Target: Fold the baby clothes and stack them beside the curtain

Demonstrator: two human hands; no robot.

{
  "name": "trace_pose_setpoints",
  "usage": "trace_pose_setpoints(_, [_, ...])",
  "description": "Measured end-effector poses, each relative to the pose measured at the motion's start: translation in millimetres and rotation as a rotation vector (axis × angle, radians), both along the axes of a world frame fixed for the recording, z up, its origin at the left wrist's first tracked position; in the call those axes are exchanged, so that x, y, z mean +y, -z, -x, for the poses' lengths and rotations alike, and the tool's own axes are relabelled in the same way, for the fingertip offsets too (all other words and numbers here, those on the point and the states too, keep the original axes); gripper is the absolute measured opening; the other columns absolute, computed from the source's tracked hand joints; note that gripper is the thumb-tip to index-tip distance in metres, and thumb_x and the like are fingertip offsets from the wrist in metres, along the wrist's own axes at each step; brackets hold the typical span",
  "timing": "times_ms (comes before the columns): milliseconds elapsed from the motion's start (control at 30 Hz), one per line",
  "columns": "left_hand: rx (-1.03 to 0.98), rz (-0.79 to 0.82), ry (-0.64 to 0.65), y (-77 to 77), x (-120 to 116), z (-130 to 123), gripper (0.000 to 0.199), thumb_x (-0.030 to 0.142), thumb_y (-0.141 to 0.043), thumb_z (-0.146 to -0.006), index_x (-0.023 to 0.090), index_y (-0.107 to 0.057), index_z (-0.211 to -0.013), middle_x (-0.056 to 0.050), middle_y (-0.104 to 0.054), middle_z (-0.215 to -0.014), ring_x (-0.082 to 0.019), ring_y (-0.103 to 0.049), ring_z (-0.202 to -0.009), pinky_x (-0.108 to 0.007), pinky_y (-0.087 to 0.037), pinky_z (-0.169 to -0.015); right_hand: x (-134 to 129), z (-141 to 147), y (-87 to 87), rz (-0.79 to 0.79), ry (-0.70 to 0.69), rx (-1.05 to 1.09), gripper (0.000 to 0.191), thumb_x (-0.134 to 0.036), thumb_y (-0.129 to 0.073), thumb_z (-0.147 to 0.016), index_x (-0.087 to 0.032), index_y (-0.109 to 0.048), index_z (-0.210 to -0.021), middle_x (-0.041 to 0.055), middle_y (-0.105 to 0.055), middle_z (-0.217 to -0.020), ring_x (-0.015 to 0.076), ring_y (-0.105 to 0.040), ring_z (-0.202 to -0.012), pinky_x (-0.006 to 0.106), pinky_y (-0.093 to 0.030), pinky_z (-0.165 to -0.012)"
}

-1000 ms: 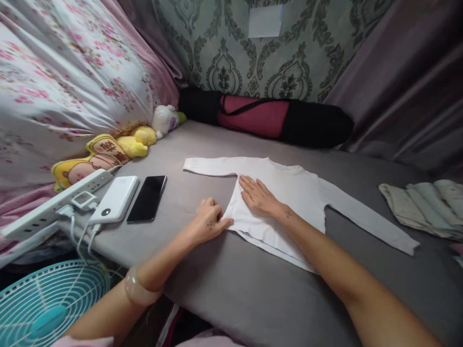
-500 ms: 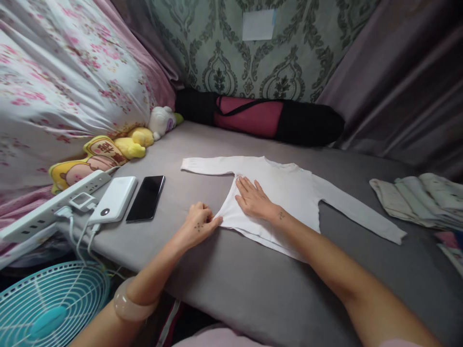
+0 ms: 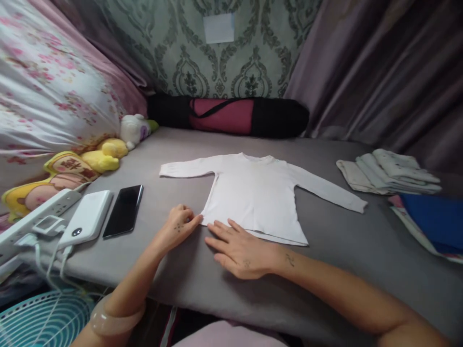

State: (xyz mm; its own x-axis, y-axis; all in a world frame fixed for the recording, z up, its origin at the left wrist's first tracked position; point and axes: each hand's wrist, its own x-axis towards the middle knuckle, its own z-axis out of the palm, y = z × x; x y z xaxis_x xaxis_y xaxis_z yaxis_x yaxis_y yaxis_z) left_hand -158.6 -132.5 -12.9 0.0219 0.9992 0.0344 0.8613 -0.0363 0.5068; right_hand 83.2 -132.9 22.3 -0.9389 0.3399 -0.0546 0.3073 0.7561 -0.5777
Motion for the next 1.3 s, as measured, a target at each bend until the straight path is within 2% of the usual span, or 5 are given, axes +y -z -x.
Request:
trace_pose_setpoints(167, [0.128, -0.156, 0.041, -9.6, 8, -9, 0.027, 0.045, -0.049, -0.087, 0.02, -0.058, -0.083, -0.006, -0.059, -0.085, -0.022, -0.054, -0.083, -0.037, -0.045, -0.08, 35, -56, -5.9, 0.189, 0.155, 0.189, 0.045, -0.037, -0.03, -0.1, -0.021, -0.05, -0.137, 0.005, -0.051, -0.141, 0.0151, -0.044, -0.132, 0.031, -0.033, -0.112])
trace_pose_setpoints(300, [0.031, -0.271, 0.409, -9.0, 32, -46, 0.032, 0.039, -0.037, -0.096, 0.02, -0.054, -0.116, -0.012, -0.057, -0.125, -0.024, -0.049, -0.121, -0.04, -0.04, -0.101, 99, -101, 20.7, -0.15, 0.708, 0.094, 0.052, -0.04, -0.034, -0.097, -0.014, -0.048, -0.138, 0.0125, -0.041, -0.148, 0.0251, -0.03, -0.14, 0.045, -0.022, -0.117])
trace_pose_setpoints(400, [0.089, -0.153, 0.618, 0.3, 48, -74, 0.046, 0.045, -0.033, -0.098, 0.019, -0.047, -0.134, -0.013, -0.041, -0.147, -0.028, -0.028, -0.141, -0.046, -0.028, -0.113, 116, -117, 41.2, -0.265, 0.725, -0.132, 0.059, -0.04, -0.03, -0.097, -0.009, -0.035, -0.146, 0.0157, -0.025, -0.155, 0.0265, -0.018, -0.144, 0.047, -0.015, -0.118])
trace_pose_setpoints(1000, [0.379, -0.014, 0.76, 3.3, 23, -46, 0.05, 0.046, -0.028, -0.1, 0.038, -0.022, -0.149, 0.003, -0.013, -0.159, -0.024, -0.011, -0.146, -0.047, -0.013, -0.119, -12, -146, 34.9, -0.349, 0.467, -0.141, 0.054, -0.036, -0.032, -0.1, -0.022, -0.022, -0.152, 0.0065, -0.02, -0.157, 0.0206, -0.015, -0.145, 0.044, -0.016, -0.119])
trace_pose_setpoints(1300, [0.281, -0.025, 0.749, -1.9, -3, -9, 0.062, 0.044, -0.047, -0.093, 0.035, -0.023, -0.149, 0.0, -0.033, -0.152, -0.024, -0.03, -0.141, -0.048, -0.028, -0.115, -62, -171, 4.4, 0.047, 0.572, -0.055, 0.054, -0.036, -0.047, -0.095, -0.026, -0.035, -0.147, 0.0037, -0.027, -0.155, 0.0223, -0.021, -0.144, 0.045, -0.017, -0.119])
